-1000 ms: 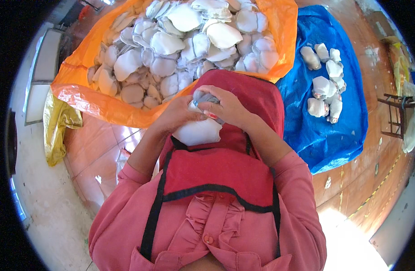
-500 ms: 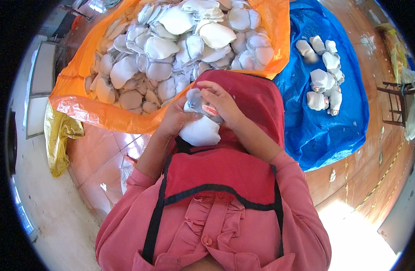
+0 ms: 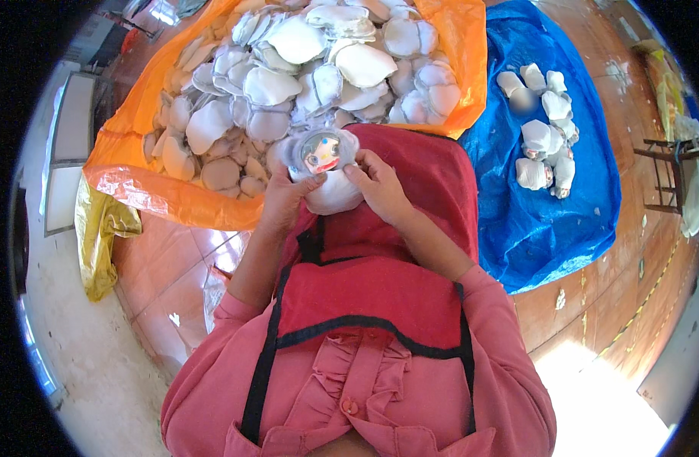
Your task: The person repeatedly picks white fabric pieces from an orange sack, inserts a small white insert into each piece, and places the finished items onto a blue tarp. The process is continuous and repetitive throughout the clip.
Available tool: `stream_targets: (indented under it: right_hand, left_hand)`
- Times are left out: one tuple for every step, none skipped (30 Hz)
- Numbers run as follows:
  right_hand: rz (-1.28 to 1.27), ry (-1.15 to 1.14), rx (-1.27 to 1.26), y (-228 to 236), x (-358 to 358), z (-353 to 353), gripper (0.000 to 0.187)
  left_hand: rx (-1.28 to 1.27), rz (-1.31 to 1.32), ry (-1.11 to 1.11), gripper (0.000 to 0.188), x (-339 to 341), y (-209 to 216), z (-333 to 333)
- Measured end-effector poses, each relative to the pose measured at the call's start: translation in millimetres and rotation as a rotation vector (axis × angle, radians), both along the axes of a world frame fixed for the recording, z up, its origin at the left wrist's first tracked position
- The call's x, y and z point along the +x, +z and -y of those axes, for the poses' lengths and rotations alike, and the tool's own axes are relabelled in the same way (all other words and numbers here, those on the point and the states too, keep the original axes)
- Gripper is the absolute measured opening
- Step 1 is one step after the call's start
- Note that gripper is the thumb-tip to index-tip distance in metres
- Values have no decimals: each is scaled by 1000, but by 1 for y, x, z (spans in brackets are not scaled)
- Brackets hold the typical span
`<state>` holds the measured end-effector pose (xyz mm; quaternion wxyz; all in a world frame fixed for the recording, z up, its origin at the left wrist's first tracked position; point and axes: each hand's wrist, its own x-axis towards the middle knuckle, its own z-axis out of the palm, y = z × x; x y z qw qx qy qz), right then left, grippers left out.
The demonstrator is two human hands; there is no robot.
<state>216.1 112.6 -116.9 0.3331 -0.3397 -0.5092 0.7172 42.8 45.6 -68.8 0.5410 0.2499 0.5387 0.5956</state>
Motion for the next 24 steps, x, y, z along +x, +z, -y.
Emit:
stream_targets:
  right_hand:
    - [0,5,31,-3,0,0,24]
    - [-2,8,62,-2,-1,1,23]
    - [-4,12,93,-1,-2,2,22]
    - [13,6,93,-3,-1,2,23]
    - [28,3,93,-5,-1,0,23]
    - [44,0,93,-6,0,-1,23]
    - [47,-14,87,-7,-1,-1,24]
    - [52,-29,79,-4,0,0,26]
    - [56,-45,72,-2,0,2,27]
    - [37,-65,72,0,-1,5,29]
    - [19,-84,73,2,-3,8,31]
    - [1,-103,73,4,-4,10,34]
    - [55,-69,119,5,-3,9,36]
    - [107,-36,164,6,-1,7,39]
    - [159,-3,208,6,1,6,42]
    - [135,4,175,4,1,6,42]
    - [111,11,143,2,2,5,41]
    - [87,18,111,1,2,5,41]
    - [16,31,48,1,2,5,38]
    - [-56,42,-14,2,2,5,36]
    - [-127,54,-76,4,2,5,33]
    - [-185,76,-159,6,3,5,31]
    - [-242,97,-245,8,5,6,28]
    - [-298,119,-330,11,6,6,25]
  left_hand:
    - [35,-32,-6,64,2,-1,-1]
    - [70,-66,-12,64,3,-1,-1]
    - [56,-54,-12,63,4,-1,-2]
    - [41,-41,-11,63,4,1,-3]
    - [27,-30,-8,63,4,2,-5]
    - [24,0,14,62,6,2,-5]
    - [22,29,36,60,8,1,-6]
    - [18,60,55,59,10,0,-6]
    - [-22,127,71,57,10,1,-6]
    - [-62,194,88,55,10,2,-7]
    - [-102,263,105,53,10,3,-7]
    - [-126,269,125,52,10,1,-7]
    - [-149,276,146,51,10,-2,-8]
    - [-173,281,166,50,11,-3,-9]
    - [-156,286,141,51,11,-2,-7]
    - [-138,291,116,51,12,1,-6]
    - [-120,296,91,52,13,2,-5]
    - [-129,345,72,52,11,0,-4]
    - [-138,394,53,53,8,-5,-3]
    - [-147,443,34,53,6,-11,-1]
    - [-119,495,-10,54,4,-15,1]
    - [-90,546,-54,55,2,-19,4]
    - [-62,599,-98,56,2,-20,7]
    - [-4,669,-155,55,4,-21,8]
